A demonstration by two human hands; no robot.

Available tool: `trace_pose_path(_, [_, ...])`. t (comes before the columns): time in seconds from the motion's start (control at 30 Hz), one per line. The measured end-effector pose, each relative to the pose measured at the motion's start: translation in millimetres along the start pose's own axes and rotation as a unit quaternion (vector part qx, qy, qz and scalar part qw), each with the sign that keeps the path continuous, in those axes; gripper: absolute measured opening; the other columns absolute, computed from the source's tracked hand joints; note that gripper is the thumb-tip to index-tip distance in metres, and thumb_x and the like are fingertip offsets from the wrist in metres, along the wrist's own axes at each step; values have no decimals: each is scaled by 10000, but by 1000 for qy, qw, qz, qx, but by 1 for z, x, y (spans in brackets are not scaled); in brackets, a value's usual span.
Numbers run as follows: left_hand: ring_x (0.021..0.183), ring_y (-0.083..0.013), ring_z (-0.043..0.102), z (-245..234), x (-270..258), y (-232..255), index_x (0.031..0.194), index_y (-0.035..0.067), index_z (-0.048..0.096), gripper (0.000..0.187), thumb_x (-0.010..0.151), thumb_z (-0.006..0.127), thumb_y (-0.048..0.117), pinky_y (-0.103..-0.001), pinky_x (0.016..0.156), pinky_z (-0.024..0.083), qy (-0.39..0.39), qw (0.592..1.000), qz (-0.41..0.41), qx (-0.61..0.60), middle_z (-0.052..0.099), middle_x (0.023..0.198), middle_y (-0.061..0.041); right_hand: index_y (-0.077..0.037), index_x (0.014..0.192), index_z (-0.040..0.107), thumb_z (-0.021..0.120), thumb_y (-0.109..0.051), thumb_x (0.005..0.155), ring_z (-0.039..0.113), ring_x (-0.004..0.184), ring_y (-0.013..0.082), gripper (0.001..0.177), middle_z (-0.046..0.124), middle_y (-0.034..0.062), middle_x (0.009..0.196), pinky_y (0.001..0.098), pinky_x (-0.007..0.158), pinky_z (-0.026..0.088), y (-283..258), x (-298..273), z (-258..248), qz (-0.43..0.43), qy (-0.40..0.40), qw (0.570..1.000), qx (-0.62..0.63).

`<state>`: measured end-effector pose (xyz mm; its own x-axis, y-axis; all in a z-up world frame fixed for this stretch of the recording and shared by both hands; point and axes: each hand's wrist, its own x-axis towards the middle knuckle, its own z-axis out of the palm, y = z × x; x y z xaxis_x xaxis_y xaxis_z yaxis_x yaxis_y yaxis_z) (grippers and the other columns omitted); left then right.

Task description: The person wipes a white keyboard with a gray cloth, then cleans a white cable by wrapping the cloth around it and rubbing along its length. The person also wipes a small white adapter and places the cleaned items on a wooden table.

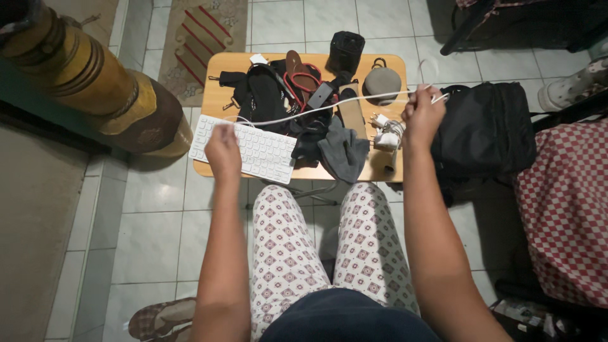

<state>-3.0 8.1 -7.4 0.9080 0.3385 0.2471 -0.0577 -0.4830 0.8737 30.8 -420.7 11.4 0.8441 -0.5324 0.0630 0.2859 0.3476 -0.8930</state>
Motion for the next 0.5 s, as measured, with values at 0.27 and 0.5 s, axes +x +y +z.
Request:
trace_pose_path(0.27, [556,-134,492,54,2,-10,1143,4,627,247,1089,535,226,-303,641,555,-260,903,-155,-306,567,699,-36,-91,1067,575,589,-403,1077,543,641,72,312,545,-25,799,241,541,460,23,18,82,4,-90,987,-135])
trace_pose_path(0.5, [853,-229,749,74,19,-22,1240,48,526,253,1049,466,203,-338,834,607,-297,876,-81,-371,753,934,-156,-62,984,631,624,-450,1004,661,713,203,389,667,84,783,367,649,530,115,58,144,-4,-226,896,-381])
